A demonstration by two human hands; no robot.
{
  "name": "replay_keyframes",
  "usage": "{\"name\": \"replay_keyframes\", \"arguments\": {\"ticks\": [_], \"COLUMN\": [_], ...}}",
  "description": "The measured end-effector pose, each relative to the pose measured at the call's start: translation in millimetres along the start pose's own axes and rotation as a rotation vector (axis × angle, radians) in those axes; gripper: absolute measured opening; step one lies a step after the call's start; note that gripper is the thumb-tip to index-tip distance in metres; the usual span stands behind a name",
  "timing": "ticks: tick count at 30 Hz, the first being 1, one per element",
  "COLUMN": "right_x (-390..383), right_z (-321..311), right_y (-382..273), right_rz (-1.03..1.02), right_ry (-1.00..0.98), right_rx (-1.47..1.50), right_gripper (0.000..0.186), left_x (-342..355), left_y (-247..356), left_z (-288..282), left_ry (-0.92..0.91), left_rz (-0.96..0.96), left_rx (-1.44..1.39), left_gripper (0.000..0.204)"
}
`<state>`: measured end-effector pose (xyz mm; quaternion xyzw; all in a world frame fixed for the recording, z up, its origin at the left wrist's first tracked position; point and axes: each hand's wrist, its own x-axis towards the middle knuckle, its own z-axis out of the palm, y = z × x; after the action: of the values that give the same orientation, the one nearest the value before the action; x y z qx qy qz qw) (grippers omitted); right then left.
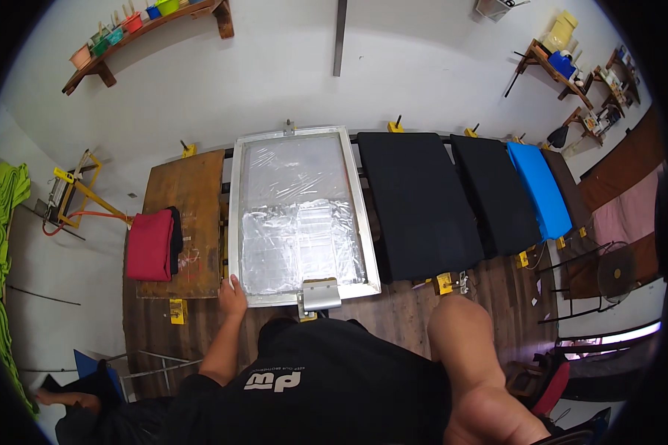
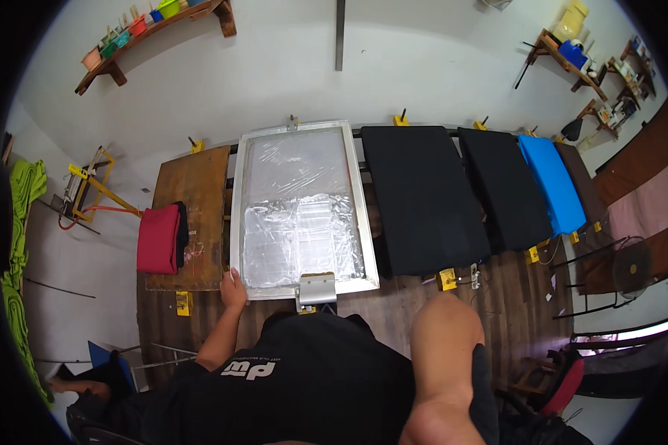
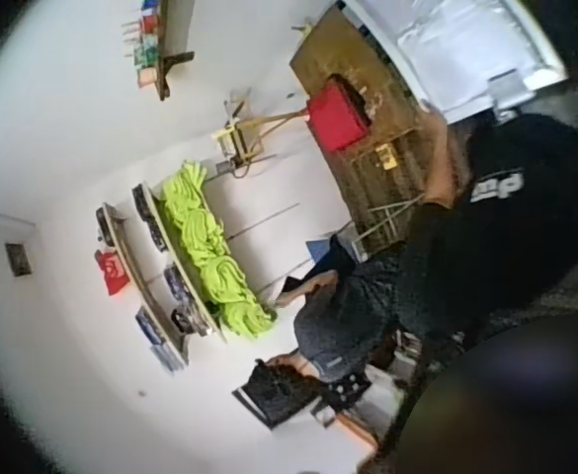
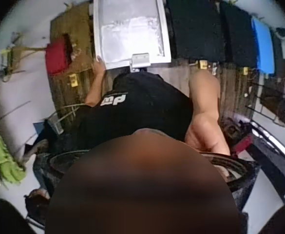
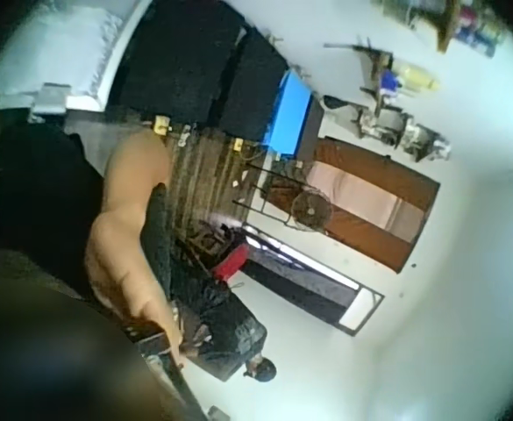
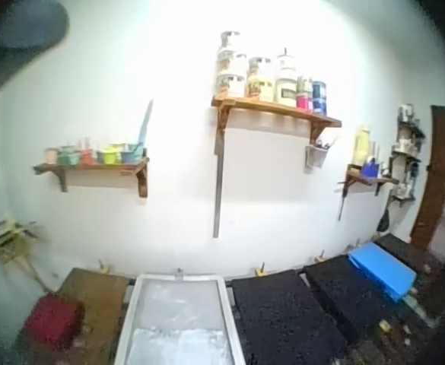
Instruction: Preparing a screen printing frame by applying and smoothing out a transparent film using a squeegee.
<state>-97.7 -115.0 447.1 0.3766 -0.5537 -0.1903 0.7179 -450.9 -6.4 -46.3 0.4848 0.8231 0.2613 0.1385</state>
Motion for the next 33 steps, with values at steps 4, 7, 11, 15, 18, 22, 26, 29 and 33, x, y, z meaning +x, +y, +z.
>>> {"name": "replay_keyframes", "arguments": {"ticks": [4,7,11,15,18,22,26,29,33], "right_x": [29,69,67,39,30,-16,-41,-47,-84], "right_z": [24,38,55,74,74,59,36,4,-49], "right_y": [-16,-111,-126,-101,-90,-19,4,8,-24], "right_rz": [0.048,0.136,0.228,0.336,0.450,0.565,0.688,0.780,1.228], "right_ry": [-0.063,-0.049,-0.020,-0.031,-0.025,0.004,0.040,0.070,0.301], "right_rx": [0.007,0.079,0.197,0.348,0.462,0.597,0.743,0.846,0.523], "right_gripper": [0.026,0.027,0.028,0.029,0.029,0.031,0.032,0.033,0.030], "left_x": [1,0,0,-2,-3,0,-4,-6,3], "left_y": [-3,-3,-4,-10,-13,1,-9,-14,-7], "left_z": [-2,2,-12,-4,-7,-11,-5,1,4], "left_ry": [-0.043,-0.066,-0.121,-0.109,-0.120,-0.082,-0.055,-0.030,-0.031], "left_rz": [0.015,0.086,0.113,0.143,0.141,0.192,0.152,0.134,0.176], "left_rx": [-0.004,-0.041,-0.065,-0.078,-0.128,-0.111,-0.086,-0.092,-0.075], "left_gripper": [0.055,0.052,0.050,0.050,0.050,0.050,0.052,0.053,0.049]}}
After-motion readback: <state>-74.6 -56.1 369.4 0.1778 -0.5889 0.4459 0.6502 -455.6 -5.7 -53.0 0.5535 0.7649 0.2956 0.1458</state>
